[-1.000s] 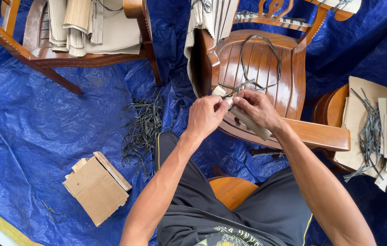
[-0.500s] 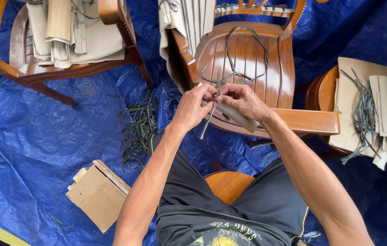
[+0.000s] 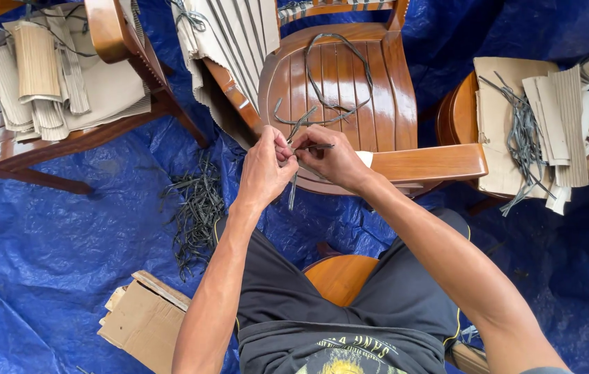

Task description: Wrapping wooden chairs with cardboard strips and securing them with plastic ties for protection.

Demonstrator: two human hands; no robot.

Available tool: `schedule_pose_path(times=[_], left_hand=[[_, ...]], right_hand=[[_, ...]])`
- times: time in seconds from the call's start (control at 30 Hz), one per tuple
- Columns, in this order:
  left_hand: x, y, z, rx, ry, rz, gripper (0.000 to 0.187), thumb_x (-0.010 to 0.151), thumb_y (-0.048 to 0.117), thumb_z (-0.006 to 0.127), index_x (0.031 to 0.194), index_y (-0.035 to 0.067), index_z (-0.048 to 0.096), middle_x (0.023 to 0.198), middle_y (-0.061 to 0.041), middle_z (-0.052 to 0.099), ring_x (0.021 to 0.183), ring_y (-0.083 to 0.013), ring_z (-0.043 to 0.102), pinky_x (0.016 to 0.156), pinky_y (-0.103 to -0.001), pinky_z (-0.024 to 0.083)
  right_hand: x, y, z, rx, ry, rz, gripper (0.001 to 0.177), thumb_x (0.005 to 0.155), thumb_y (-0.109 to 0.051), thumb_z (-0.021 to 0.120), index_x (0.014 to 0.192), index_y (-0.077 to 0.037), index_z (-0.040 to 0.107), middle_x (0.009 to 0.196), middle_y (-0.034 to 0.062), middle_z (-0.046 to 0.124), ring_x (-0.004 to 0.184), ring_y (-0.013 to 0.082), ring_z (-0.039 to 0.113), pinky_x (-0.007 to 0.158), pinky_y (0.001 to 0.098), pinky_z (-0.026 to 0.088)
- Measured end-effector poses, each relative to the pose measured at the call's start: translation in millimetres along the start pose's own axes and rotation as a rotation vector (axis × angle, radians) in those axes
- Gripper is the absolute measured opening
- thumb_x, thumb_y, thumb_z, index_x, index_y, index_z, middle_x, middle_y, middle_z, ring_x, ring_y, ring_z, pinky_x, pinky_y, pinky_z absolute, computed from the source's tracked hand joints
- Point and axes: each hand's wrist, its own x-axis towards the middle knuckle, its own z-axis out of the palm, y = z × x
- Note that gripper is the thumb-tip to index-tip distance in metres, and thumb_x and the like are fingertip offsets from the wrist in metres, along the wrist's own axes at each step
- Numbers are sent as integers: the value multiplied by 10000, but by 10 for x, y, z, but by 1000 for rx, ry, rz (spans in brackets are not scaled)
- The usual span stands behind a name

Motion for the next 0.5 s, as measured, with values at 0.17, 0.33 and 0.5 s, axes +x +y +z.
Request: schedule_pose_path(times=[0.17, 0.33, 0.5], left_hand=[[-42, -41, 72, -56, 51, 9, 253, 849, 48, 736, 1019, 31, 548, 840, -95, 714, 750, -200, 733, 701, -330, 594], [-87, -86, 39, -137, 72, 15, 222, 927, 50, 668, 1148, 26, 659, 875, -116, 756, 726, -194, 737, 682, -322, 580], [-86, -130, 83, -133, 83, 66, 199, 954, 52, 663, 1138, 34, 735, 956, -126, 751, 748, -187, 728, 697, -311, 577]], right_hand=[[-40, -18, 2, -145, 22, -108, 149, 929, -54, 720, 1017, -21, 604, 966, 113, 635, 826, 275, 677, 718, 383, 554], [-66, -40, 36, -268, 11, -170, 177, 967, -55, 700, 1049, -22, 546, 969, 149, 598, 828, 361, 652, 688, 449, 509], [-79, 8, 31, -281, 36, -178, 145, 983, -43, 684, 1046, -18, 556, 959, 157, 587, 828, 365, 636, 689, 445, 496]])
